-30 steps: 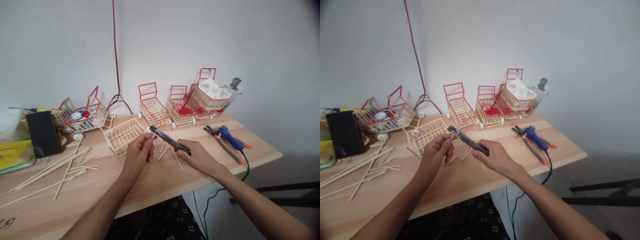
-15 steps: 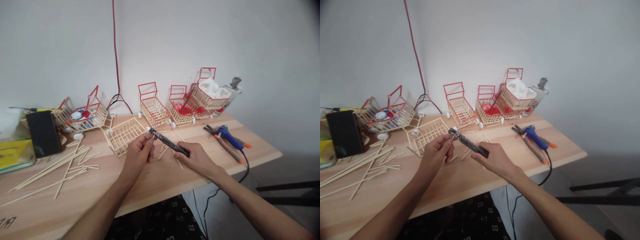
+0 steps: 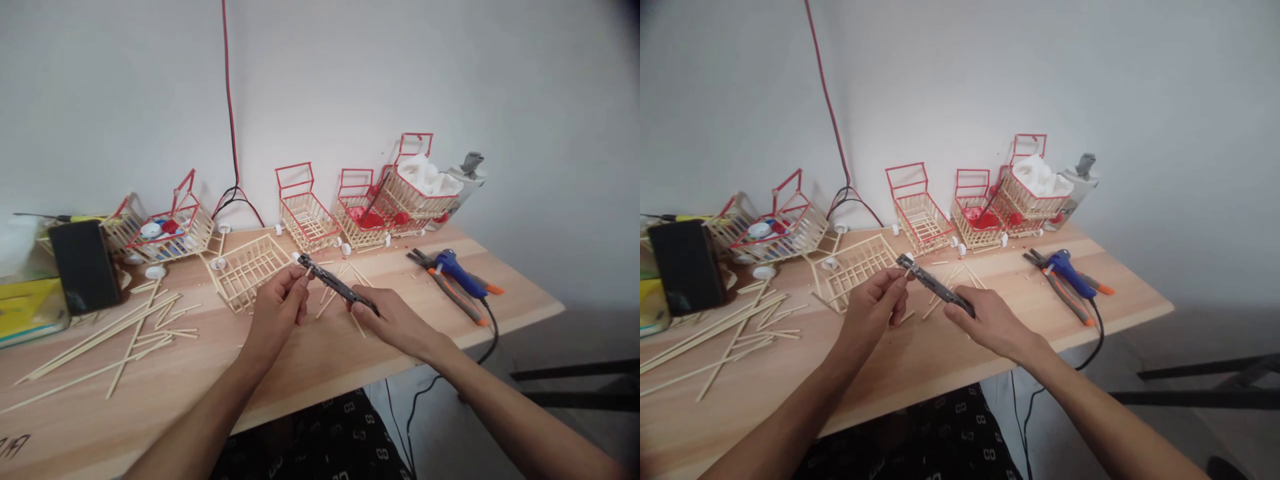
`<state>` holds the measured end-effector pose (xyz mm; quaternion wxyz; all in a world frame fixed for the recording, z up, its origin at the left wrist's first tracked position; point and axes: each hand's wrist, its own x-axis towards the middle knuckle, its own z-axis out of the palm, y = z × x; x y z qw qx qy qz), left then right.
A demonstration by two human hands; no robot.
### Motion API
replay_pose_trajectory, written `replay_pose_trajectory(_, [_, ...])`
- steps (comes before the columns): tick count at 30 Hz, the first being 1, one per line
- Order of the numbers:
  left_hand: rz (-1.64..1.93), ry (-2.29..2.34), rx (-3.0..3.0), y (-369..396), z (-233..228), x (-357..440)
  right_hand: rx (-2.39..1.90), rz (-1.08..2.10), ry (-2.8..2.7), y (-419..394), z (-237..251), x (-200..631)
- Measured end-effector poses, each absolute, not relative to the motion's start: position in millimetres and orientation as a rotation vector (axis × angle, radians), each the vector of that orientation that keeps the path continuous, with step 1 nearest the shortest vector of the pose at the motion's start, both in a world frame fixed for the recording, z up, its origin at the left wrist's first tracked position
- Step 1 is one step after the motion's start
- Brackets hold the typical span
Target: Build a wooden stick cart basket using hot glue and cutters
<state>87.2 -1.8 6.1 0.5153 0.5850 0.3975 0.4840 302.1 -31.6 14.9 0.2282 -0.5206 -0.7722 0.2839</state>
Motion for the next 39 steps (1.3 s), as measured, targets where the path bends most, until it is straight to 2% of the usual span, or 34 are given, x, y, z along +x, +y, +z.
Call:
replay_pose_trajectory(4, [1.176,0.983,1.418,-1.9,3.7,87.8,-1.480,0.686,-2.128,-31.3,14.8,301.0])
replay_pose_trajectory(16, [1.236,1.252,1.728,-10.3,7.8,90.2,-1.525,0.657,-2.120,-34.1,15.8,300.5])
replay_pose_trajectory(23, [1.266,1.264,1.758,-9.9,6.6,91.3,-1.482,0.752,-2.098,-35.7,14.9,297.8])
replay_pose_trajectory(31, [1.330,1.302,1.850,-9.5,4.0,92.3,-1.557,0.594,-2.101,-36.5,13.1,297.3])
replay_pose_trajectory(39, [1.301,1.318,1.901,-9.8,4.1,91.2,-1.579,0.577,-2.014,-39.2,9.9,293.2])
